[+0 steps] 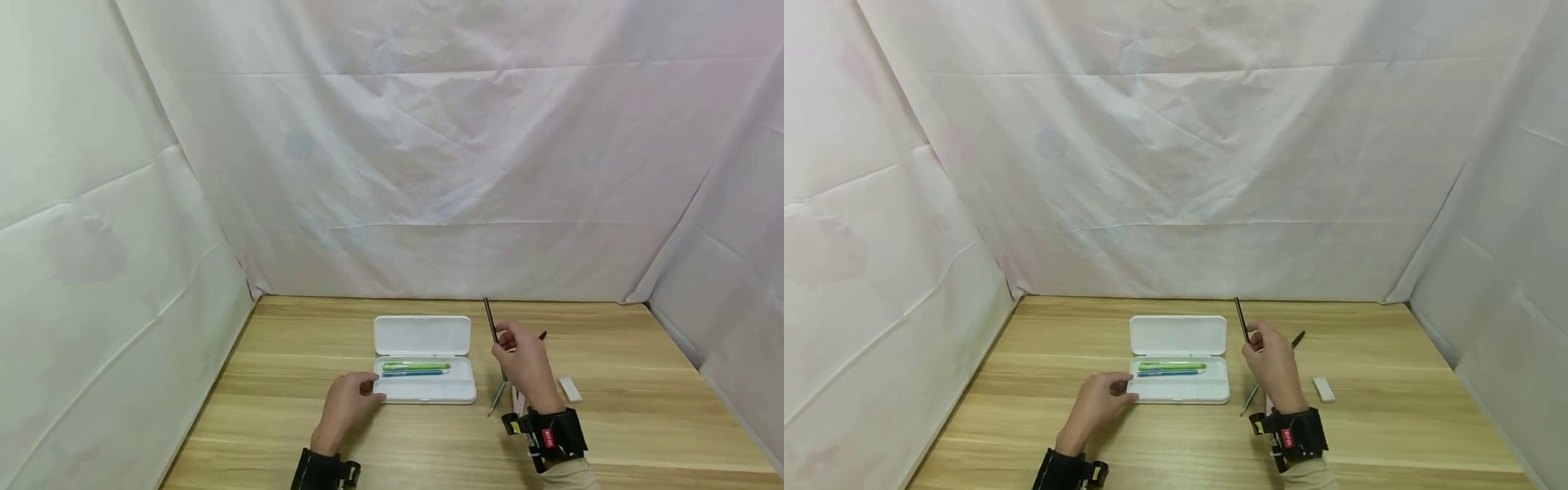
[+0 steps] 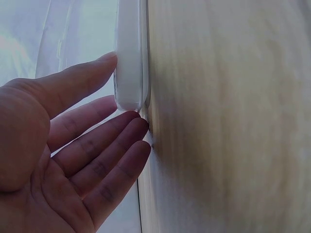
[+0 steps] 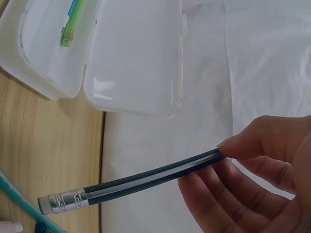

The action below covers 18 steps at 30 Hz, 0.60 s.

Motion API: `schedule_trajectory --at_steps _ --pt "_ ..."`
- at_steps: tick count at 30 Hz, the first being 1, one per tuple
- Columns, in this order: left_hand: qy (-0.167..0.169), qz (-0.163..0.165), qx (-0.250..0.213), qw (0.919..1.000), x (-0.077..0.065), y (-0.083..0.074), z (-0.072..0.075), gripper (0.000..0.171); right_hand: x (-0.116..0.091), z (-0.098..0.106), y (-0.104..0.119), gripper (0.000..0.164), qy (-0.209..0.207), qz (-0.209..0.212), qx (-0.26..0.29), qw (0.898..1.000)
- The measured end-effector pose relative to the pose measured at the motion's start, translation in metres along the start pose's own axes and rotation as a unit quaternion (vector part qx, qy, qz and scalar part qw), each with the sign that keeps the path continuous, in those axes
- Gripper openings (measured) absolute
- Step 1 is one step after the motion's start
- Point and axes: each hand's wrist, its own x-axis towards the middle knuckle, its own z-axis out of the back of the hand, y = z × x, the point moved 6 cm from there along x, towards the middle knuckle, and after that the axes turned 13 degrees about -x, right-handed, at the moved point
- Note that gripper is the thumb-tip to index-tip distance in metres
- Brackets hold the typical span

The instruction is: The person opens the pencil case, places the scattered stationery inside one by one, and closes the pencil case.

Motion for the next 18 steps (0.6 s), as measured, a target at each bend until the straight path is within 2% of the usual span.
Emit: schedule_trajectory --at_steps 11,18 --pt "-0.005 -0.014 0.008 0.9999 0.0024 -0.0060 -0.0057 0.035 0.0000 0.0004 0.0020 0.029 -0.016 0.028 -0.006 0.999" --pt "0.001 -0.001 0.007 1.0000 0.0036 -0.0060 -0.0065 0.036 0.0006 -0.0024 0.0030 0.030 -0.020 0.039 0.000 0.999"
